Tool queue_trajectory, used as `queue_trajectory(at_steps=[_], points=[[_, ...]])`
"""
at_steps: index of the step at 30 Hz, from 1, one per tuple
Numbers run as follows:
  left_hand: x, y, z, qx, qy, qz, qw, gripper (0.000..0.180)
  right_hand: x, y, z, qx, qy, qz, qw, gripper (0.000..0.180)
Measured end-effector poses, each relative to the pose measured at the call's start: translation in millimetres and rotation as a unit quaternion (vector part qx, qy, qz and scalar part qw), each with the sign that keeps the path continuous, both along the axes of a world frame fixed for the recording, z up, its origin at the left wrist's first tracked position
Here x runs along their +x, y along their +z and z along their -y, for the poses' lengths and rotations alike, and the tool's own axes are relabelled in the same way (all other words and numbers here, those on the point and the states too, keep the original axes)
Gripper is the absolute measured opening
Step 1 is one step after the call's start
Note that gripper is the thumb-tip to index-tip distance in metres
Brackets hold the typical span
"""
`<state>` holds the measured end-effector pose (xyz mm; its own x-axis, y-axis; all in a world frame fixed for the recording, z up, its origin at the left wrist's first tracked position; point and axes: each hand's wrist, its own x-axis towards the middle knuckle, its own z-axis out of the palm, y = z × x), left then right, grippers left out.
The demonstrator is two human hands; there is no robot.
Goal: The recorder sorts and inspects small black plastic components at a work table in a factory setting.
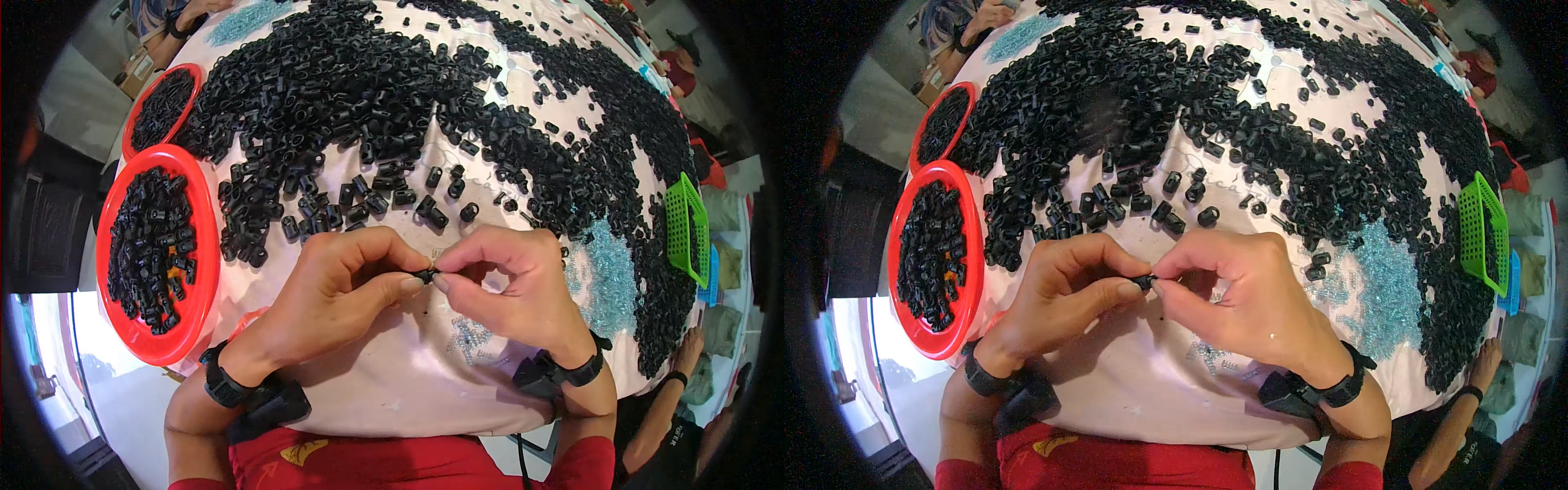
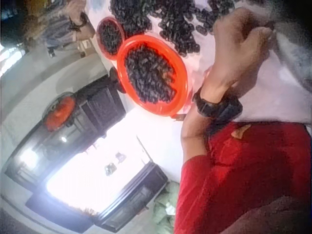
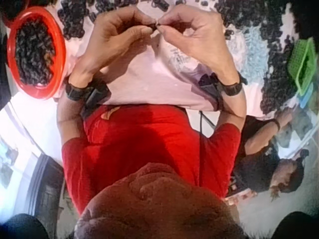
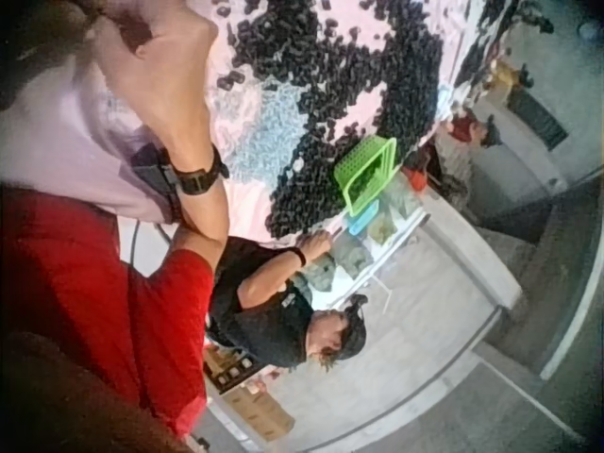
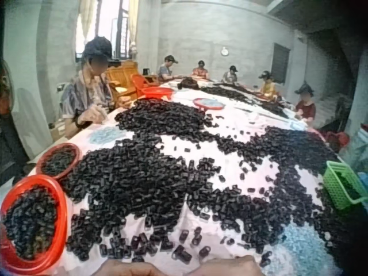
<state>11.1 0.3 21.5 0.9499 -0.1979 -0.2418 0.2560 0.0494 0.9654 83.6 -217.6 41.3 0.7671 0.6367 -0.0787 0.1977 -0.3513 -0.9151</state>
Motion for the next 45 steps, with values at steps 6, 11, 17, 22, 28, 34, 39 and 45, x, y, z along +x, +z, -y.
queue_trajectory(at_steps=[6, 11, 17, 22, 28, 34, 39, 45], points=[[-3, 2, 3, 0.102, -0.011, 0.036, 0.994, 0.014, 1, -7, 1, 0.032, 0.066, 0.142, 0.987, 0.009], [-5, 1, 5, 0.059, 0.018, 0.042, 0.997, 0.012, 5, -9, 2, 0.034, 0.084, 0.126, 0.988, 0.007], [-9, -2, 16, 0.032, 0.064, 0.017, 0.997, 0.010, -2, -6, -2, 0.047, 0.028, 0.104, 0.993, 0.008], [-6, -2, 23, -0.029, 0.107, -0.004, 0.994, 0.012, 1, -15, -5, 0.065, 0.006, 0.145, 0.987, 0.010], [-2, 1, 18, -0.052, 0.092, -0.031, 0.994, 0.016, -2, -11, -9, 0.062, 0.040, 0.283, 0.956, 0.023], [0, 0, 17, -0.041, 0.086, -0.021, 0.995, 0.017, -8, -12, -11, 0.077, 0.041, 0.347, 0.934, 0.035], [1, 1, 20, -0.082, 0.085, -0.039, 0.992, 0.017, -11, -9, -11, 0.049, 0.020, 0.407, 0.912, 0.042], [6, 4, 17, -0.117, 0.044, -0.044, 0.991, 0.019, -11, -5, -11, 0.049, 0.012, 0.407, 0.912, 0.044]])
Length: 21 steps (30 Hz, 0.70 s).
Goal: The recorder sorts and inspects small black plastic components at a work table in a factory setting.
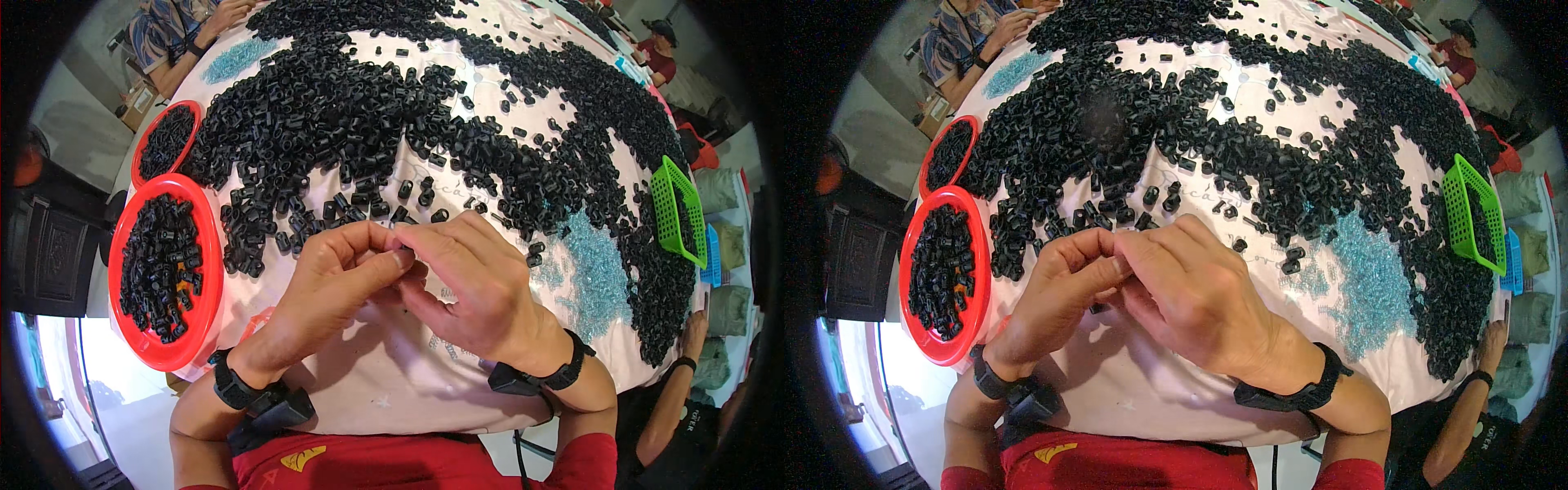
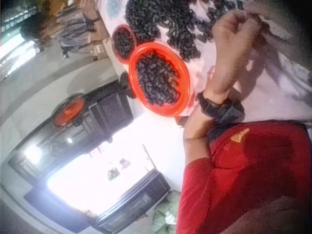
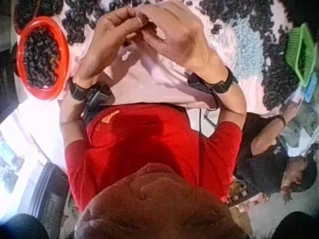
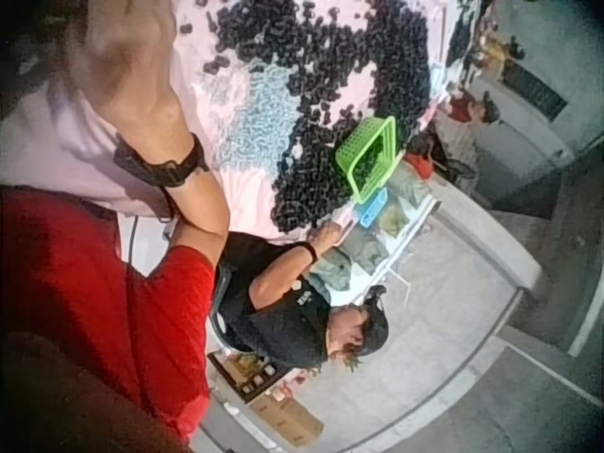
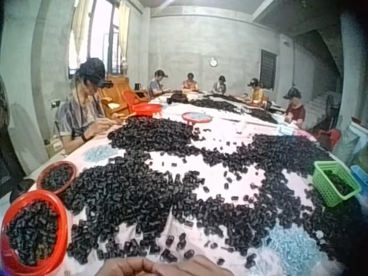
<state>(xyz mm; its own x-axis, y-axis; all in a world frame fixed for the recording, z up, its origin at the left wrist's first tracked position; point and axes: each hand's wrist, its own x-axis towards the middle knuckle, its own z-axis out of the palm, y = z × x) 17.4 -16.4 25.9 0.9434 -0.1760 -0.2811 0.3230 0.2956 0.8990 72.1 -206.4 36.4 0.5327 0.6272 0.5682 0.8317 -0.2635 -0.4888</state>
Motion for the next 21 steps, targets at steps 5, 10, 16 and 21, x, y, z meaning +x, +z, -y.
queue_trajectory(at_steps=[5, 10, 16, 21], points=[[1, -5, 2, -0.080, 0.010, -0.029, 0.996, 0.017, 3, -1, 0, -0.007, -0.010, -0.029, 0.999, 0.047], [0, 2, 10, -0.129, 0.020, -0.051, 0.990, 0.019, 9, -5, 2, -0.014, -0.015, -0.035, 0.999, 0.048], [-1, 5, 8, -0.131, -0.001, -0.055, 0.990, 0.027, 15, -6, 4, -0.023, -0.023, -0.004, 0.999, 0.046], [-4, -5, 0, -0.148, -0.065, -0.057, 0.985, 0.032, 16, -8, 5, -0.043, -0.008, 0.004, 0.999, 0.044]])
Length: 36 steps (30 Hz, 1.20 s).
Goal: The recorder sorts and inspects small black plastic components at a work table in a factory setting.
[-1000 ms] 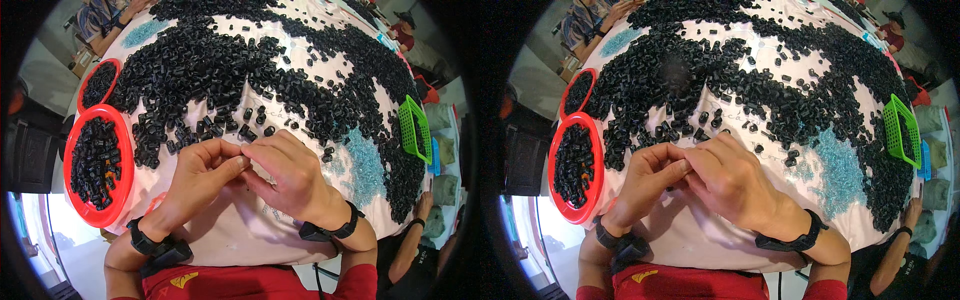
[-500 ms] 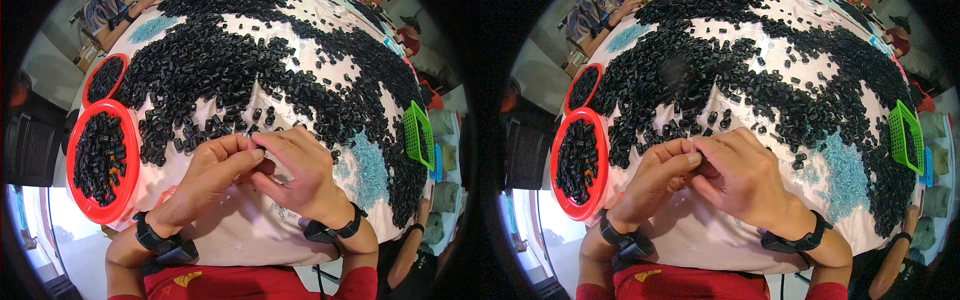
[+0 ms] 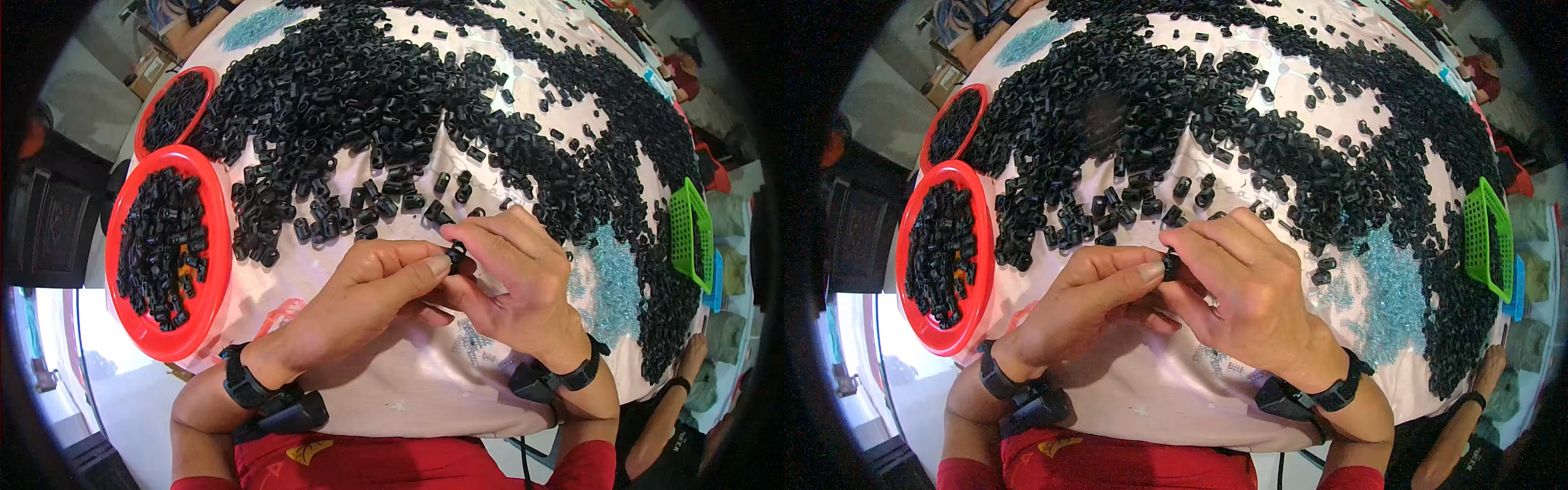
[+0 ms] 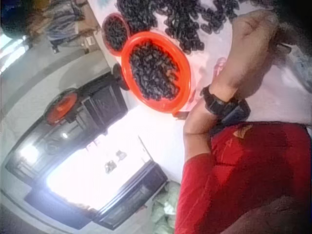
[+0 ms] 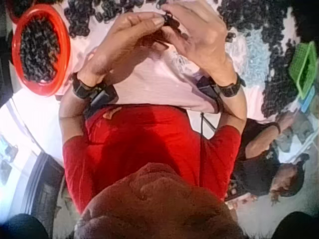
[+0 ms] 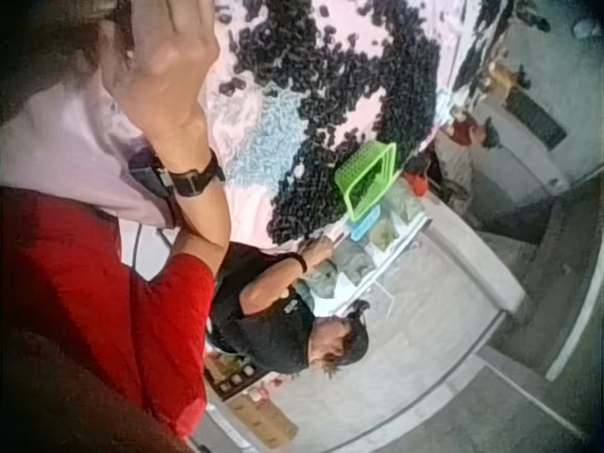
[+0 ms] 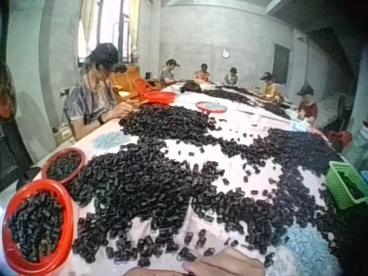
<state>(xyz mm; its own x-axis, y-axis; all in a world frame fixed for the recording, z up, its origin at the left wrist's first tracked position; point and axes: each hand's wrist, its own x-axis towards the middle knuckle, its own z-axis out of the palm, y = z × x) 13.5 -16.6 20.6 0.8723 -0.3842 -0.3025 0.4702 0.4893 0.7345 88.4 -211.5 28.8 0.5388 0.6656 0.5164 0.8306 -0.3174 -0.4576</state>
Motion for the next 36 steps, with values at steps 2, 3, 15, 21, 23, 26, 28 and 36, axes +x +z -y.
queue_trajectory(at_steps=[2, 3, 15, 21, 23, 26, 28, 36], points=[[-1, 2, -1, 0.004, -0.006, -0.002, 1.000, 0.032, 1, 0, -1, -0.003, 0.011, 0.008, 1.000, 0.042], [-3, 4, 1, -0.008, 0.006, -0.013, 1.000, 0.032, 0, 0, -2, -0.004, 0.014, 0.009, 1.000, 0.042], [-5, 4, 11, -0.004, 0.042, -0.029, 0.999, 0.034, 2, -2, -2, -0.011, 0.023, 0.035, 0.999, 0.042], [-5, 7, 11, 0.006, 0.045, -0.033, 0.998, 0.036, 7, -2, -1, 0.015, 0.050, 0.005, 0.999, 0.042], [-5, 6, 11, 0.004, 0.042, -0.039, 0.998, 0.037, 5, -2, -1, 0.013, 0.048, -0.006, 0.999, 0.042], [-6, 2, 13, 0.017, 0.046, -0.028, 0.998, 0.037, 4, -3, 0, -0.009, 0.038, 0.004, 0.999, 0.041], [-6, 3, 14, 0.013, 0.054, -0.042, 0.998, 0.036, 3, -2, -1, -0.016, 0.033, 0.014, 0.999, 0.040], [-4, 1, 16, 0.020, 0.065, -0.024, 0.997, 0.038, 6, -5, 0, -0.010, 0.028, 0.032, 0.999, 0.041]])
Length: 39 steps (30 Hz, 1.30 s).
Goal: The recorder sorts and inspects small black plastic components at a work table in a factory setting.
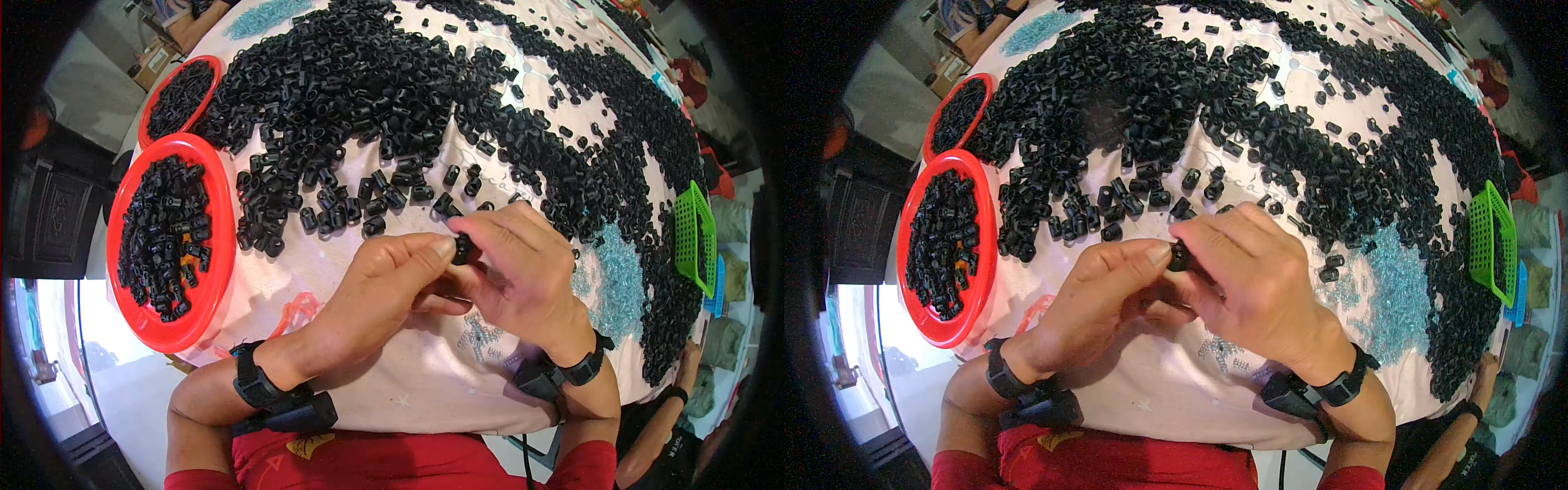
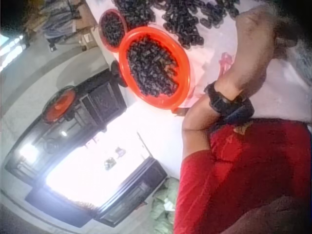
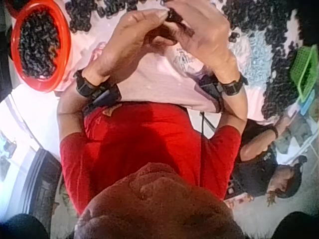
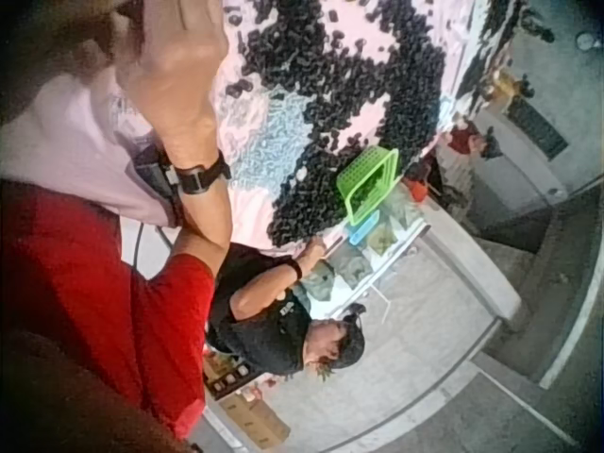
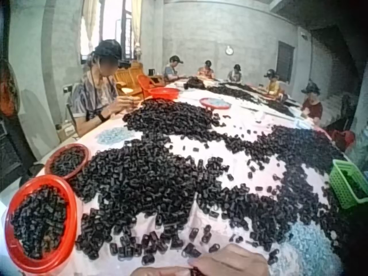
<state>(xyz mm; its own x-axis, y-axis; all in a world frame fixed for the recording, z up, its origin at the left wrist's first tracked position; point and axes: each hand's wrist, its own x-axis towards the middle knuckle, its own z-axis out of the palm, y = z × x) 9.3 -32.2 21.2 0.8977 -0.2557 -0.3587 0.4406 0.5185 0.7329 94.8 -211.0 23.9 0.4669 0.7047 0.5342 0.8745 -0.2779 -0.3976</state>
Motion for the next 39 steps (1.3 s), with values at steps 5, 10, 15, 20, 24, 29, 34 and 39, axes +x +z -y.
queue_trajectory(at_steps=[5, 10, 15, 20, 24, 29, 34, 39], points=[[2, 7, -3, -0.025, 0.039, -0.033, 0.998, 0.041, 3, 7, 5, 0.020, -0.027, 0.008, 0.999, 0.036], [-3, -7, -13, -0.044, 0.032, 0.041, 0.998, 0.041, -2, 13, 6, 0.019, -0.013, 0.034, 0.999, 0.035], [0, -5, -12, -0.020, 0.130, 0.075, 0.988, 0.039, 0, 15, 3, 0.065, 0.006, 0.071, 0.995, 0.037], [-5, -1, -20, 0.137, 0.083, 0.110, 0.981, 0.032, -9, 19, 2, 0.035, -0.008, 0.093, 0.995, 0.037], [-18, 3, -3, 0.125, -0.001, 0.163, 0.979, 0.034, -14, 17, -4, 0.041, 0.017, 0.084, 0.995, 0.043], [-23, -8, -4, 0.139, 0.004, 0.171, 0.976, 0.035, -16, 14, -4, 0.049, 0.032, 0.080, 0.995, 0.048], [-37, 4, -19, 0.138, 0.002, 0.110, 0.984, 0.037, -21, 22, -8, 0.014, 0.045, 0.009, 0.999, 0.048], [-41, 7, -63, 0.104, 0.158, 0.063, 0.980, 0.043, -14, 8, -1, -0.101, 0.070, -0.029, 0.992, 0.049]])
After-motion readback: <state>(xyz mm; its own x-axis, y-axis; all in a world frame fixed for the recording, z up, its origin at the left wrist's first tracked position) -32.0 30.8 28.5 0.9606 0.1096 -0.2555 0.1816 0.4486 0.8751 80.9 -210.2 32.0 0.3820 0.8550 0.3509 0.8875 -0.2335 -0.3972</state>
